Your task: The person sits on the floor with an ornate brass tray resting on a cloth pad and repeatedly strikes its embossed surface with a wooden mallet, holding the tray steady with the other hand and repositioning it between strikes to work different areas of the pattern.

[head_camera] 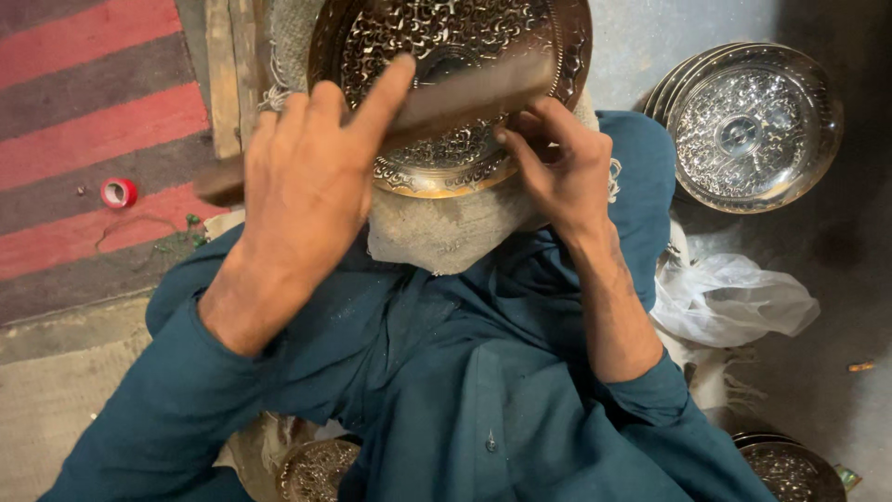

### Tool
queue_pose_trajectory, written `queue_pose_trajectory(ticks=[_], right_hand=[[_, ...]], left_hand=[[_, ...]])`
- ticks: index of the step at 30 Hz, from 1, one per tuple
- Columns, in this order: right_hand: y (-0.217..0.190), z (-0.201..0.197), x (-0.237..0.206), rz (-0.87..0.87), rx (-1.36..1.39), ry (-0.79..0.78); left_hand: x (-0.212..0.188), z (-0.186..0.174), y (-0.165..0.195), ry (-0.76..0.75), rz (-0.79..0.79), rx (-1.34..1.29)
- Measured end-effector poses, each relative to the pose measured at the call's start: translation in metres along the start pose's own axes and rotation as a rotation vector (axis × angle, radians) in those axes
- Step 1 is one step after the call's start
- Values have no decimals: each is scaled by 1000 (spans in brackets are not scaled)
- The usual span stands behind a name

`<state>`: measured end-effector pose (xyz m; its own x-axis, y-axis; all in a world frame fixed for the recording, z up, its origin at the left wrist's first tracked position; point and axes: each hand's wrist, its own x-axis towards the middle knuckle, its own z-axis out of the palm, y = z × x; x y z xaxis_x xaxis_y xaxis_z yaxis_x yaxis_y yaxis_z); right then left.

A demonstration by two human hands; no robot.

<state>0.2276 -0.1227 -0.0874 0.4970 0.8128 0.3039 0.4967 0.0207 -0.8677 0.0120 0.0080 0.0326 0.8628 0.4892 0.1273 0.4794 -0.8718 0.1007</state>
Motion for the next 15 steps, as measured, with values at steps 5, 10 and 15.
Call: queue_pose_trajectory(ticks=[5, 10, 15], right_hand=[[-2, 0, 1, -47, 22, -8], [-1, -1, 1, -35, 37, -24], [0, -1, 1, -36, 28, -33]], left_hand=[[0, 0, -1, 30, 2, 238], [1, 2, 2, 124, 19, 166], [3, 3, 1, 125, 26, 86]])
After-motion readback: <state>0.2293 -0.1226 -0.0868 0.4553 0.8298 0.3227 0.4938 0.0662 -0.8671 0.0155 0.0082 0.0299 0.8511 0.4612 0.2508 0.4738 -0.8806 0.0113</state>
